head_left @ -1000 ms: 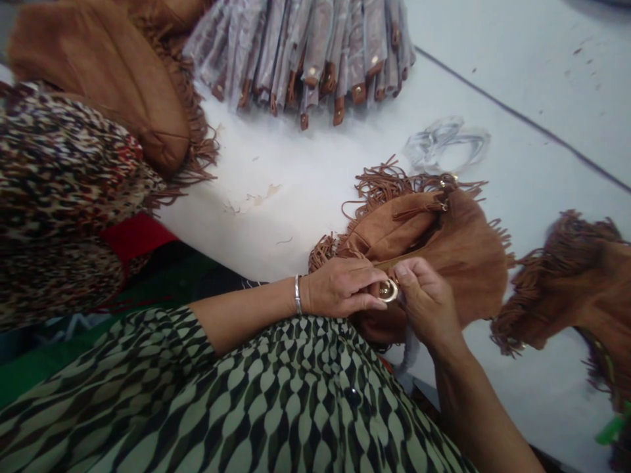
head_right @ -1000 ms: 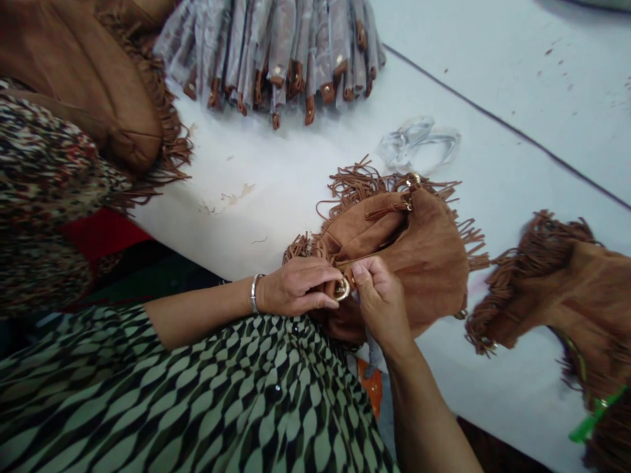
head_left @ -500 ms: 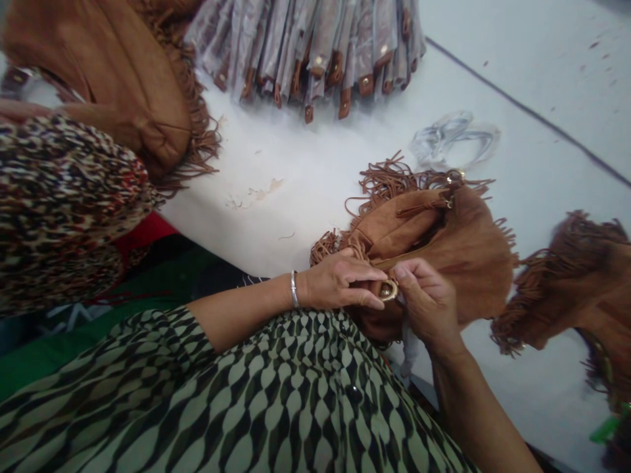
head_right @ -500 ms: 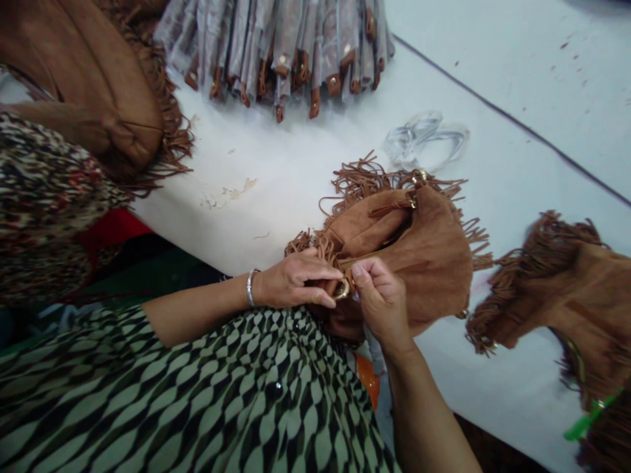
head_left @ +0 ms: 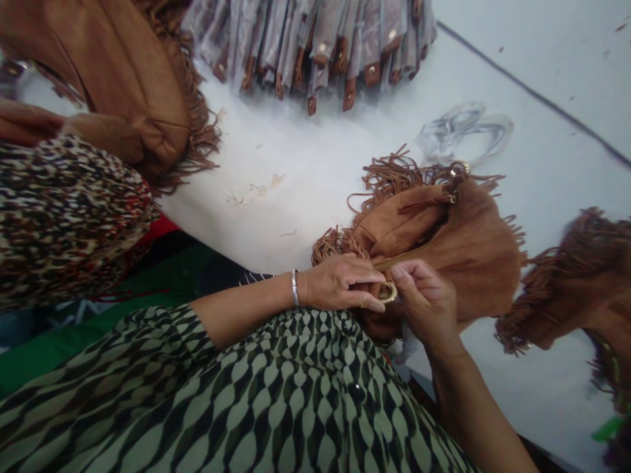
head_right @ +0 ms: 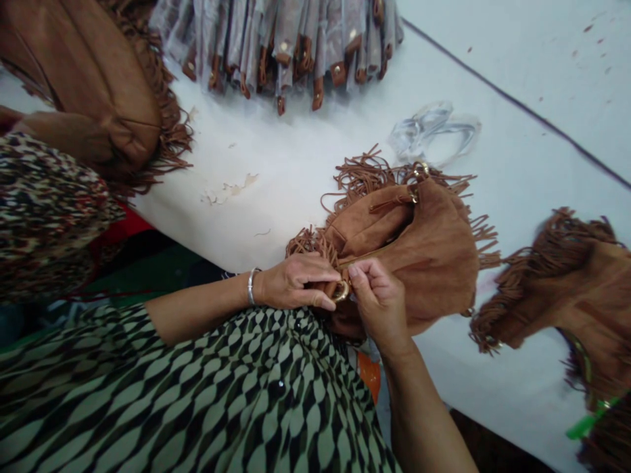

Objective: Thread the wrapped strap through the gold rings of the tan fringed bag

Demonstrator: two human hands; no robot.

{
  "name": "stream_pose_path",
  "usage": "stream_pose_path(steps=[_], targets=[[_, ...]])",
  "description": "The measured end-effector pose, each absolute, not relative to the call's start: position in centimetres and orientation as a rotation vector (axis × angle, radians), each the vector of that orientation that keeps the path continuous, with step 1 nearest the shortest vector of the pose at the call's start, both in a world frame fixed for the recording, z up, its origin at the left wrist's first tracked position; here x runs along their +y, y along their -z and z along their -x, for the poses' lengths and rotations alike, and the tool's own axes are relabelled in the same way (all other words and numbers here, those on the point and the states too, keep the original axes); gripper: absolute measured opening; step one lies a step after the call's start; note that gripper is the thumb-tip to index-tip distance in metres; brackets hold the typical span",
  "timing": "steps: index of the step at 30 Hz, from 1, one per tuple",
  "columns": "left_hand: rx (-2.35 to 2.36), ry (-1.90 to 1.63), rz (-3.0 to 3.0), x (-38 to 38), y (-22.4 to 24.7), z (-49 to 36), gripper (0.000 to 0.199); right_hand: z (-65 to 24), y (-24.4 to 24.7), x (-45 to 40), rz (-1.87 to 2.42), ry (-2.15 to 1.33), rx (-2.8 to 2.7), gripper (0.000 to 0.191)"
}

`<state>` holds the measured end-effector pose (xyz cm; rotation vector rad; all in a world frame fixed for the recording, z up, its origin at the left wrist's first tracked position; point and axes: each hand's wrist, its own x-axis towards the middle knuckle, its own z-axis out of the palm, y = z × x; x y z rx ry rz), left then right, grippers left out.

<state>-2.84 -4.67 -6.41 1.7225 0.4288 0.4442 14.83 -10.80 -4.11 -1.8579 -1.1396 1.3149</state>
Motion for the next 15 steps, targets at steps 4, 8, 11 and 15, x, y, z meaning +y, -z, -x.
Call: stream_pose_path(steps=[4, 8, 11, 15], targets=[[0.412, -0.417, -1.716, -4.62, 6.34, 2.67, 0.025, -15.14, 4.26, -11.08, 1.81, -1.426, -1.039, 0.026], [0.384, -0.366, -1.675, -4.36, 6.24, 2.67, 0.024, -15.21, 4.44, -11.15, 1.735, -1.583, -0.806, 0.026], [0.389, -0.371, -1.666, -4.26, 6.29, 2.84, 0.025, -15.0, 4.49, -11.13, 1.734, -1.58, -0.757, 0.027], [0.372, -0.363, -1.641, -4.14, 6.34, 3.08, 0.025, -14.73, 4.42, -11.2, 1.751, -1.491, -0.815, 0.026]])
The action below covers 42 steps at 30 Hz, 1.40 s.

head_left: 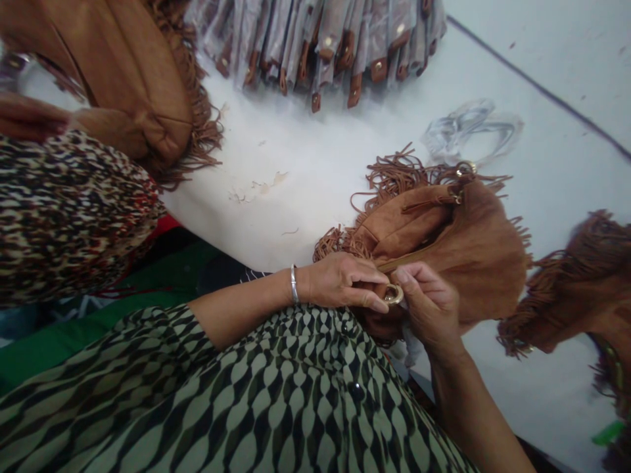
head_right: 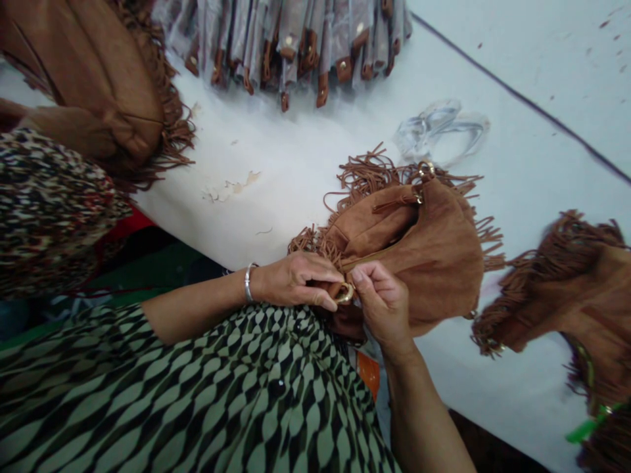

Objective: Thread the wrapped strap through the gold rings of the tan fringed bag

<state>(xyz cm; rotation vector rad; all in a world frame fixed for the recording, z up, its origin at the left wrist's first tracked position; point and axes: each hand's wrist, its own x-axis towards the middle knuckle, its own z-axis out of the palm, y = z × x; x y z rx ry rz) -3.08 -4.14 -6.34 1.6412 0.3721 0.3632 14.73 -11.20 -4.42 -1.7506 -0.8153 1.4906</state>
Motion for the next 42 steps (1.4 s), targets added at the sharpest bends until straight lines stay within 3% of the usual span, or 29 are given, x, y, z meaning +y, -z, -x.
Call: stream_pose_path(steps=[7, 24, 31, 42], targets=[[0.349, -0.346, -1.601, -3.9, 6.3, 3.2, 0.026, -14.4, 4.1, -11.4, 1.739, -1.43, -0.816, 0.022], [0.36, -0.517, -1.772, -4.3, 6.7, 3.6, 0.031, -14.1, 2.0, -9.7, 1.483, -1.598, -0.235, 0.021], [0.489, -0.539, -1.958, -4.6, 6.3, 2.9, 0.039, -14.9, 2.7, -9.8, 1.615, -1.767, -0.183, 0.029], [0.414, -0.534, -2.061, -4.6, 6.2, 2.6, 0.036, -14.1, 3.5, -9.8, 1.636, -1.705, -0.231, 0.03]])
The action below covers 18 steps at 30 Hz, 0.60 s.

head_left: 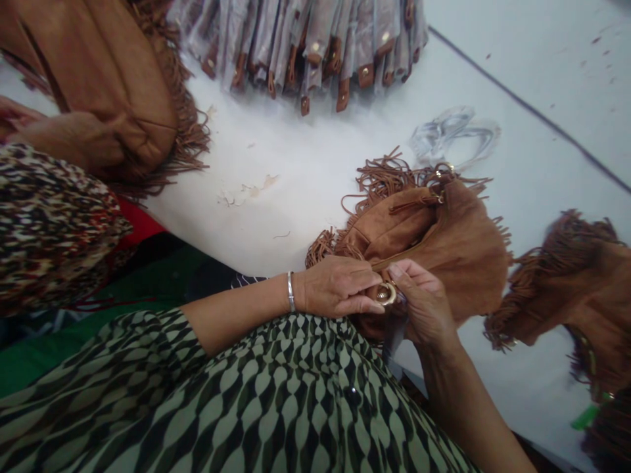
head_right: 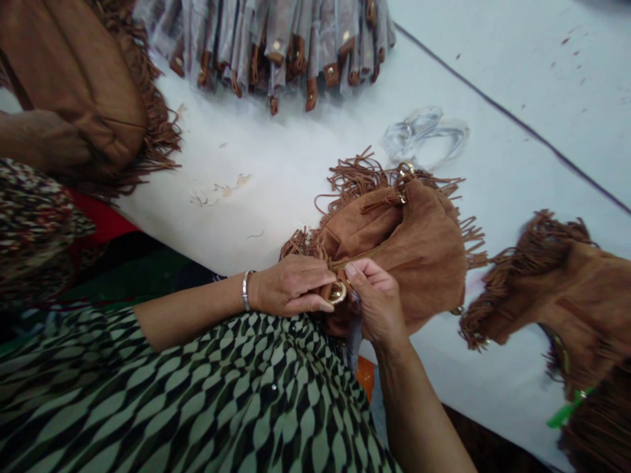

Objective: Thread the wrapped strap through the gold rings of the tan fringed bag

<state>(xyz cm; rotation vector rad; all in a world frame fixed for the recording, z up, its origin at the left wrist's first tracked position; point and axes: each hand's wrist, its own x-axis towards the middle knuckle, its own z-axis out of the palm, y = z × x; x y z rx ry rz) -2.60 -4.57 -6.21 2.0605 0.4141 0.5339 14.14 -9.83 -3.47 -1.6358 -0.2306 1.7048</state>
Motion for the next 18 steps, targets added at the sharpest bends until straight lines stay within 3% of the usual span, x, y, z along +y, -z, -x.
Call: stream_pose_path(steps=[18], targets=[[0.422, -0.518, -1.914, -4.6, 6.6, 2.9, 0.031, -13.1, 4.0, -11.1, 1.624, -1.495, -0.327, 0.024]])
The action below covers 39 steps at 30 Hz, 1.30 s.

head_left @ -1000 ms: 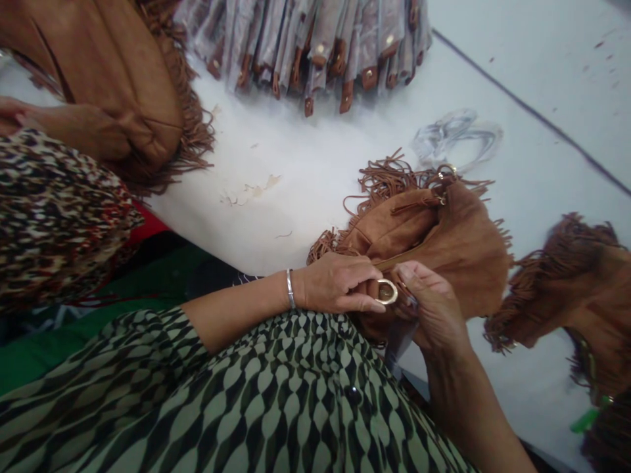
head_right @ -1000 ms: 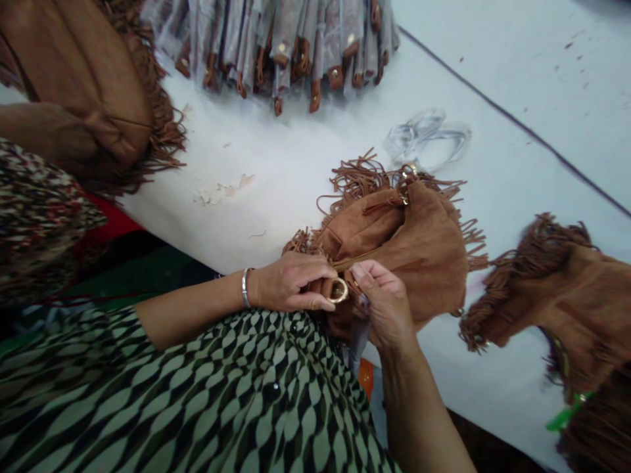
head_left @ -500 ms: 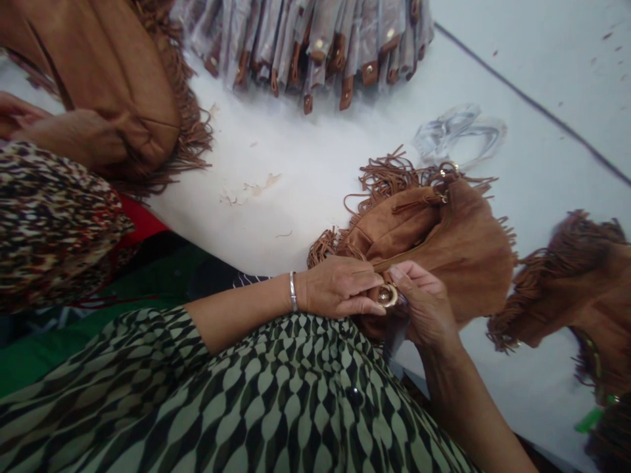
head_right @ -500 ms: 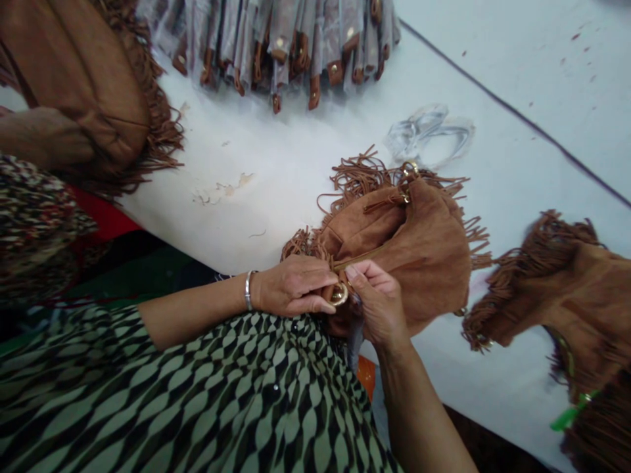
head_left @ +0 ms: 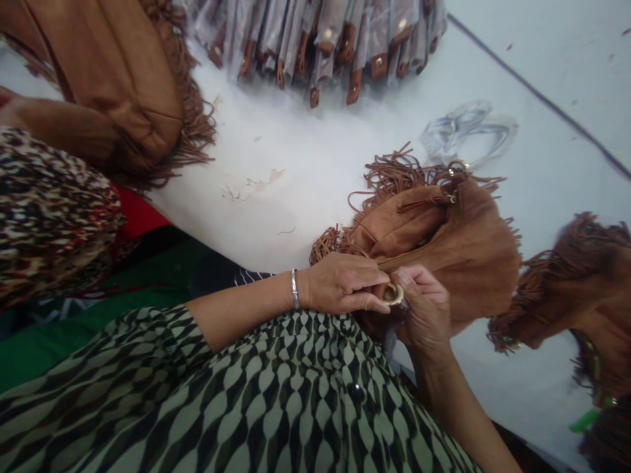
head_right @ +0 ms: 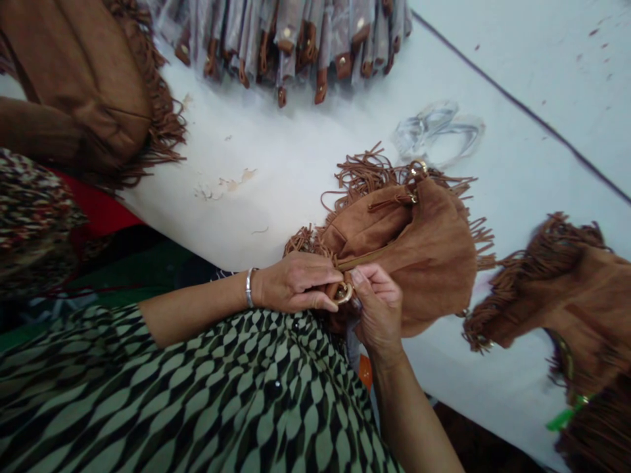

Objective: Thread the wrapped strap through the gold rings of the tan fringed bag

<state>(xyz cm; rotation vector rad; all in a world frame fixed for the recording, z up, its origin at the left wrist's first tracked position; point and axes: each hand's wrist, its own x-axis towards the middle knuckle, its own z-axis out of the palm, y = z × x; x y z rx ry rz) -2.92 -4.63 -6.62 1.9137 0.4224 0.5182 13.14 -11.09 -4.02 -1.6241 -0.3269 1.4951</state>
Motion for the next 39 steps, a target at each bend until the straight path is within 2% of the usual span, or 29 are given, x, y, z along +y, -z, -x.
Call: stream_pose_path(steps=[5, 15, 19, 23, 31, 36, 39], targets=[[0.397, -0.506, -1.881, -4.7, 6.4, 3.1, 0.03, -13.9, 3.2, -11.1, 1.627, -1.546, -0.337, 0.023], [0.327, -0.427, -1.967, -4.7, 6.6, 3.0, 0.037, -16.6, 0.7, -9.3, 1.565, -2.03, -0.576, 0.023], [0.389, -0.439, -2.041, -4.6, 6.3, 3.2, 0.04, -16.4, 0.4, -9.4, 1.706, -2.02, -0.385, 0.03], [0.332, -0.448, -2.144, -4.7, 5.8, 3.3, 0.04, -16.4, 0.0, -9.7, 1.73, -2.146, -0.439, 0.039], [0.432, -0.567, -2.291, -5.2, 5.7, 3.0, 0.044, -16.3, -2.1, -10.4, 1.913, -1.731, -1.034, 0.033], [0.419, -0.568, -2.418, -5.7, 5.7, 3.2, 0.045, -15.8, -1.6, -11.5, 1.825, -1.87, -1.04, 0.035], [0.564, -0.494, -2.429, -5.9, 5.9, 3.1, 0.045, -14.9, -0.8, -12.7, 1.986, -1.523, -1.111, 0.029]])
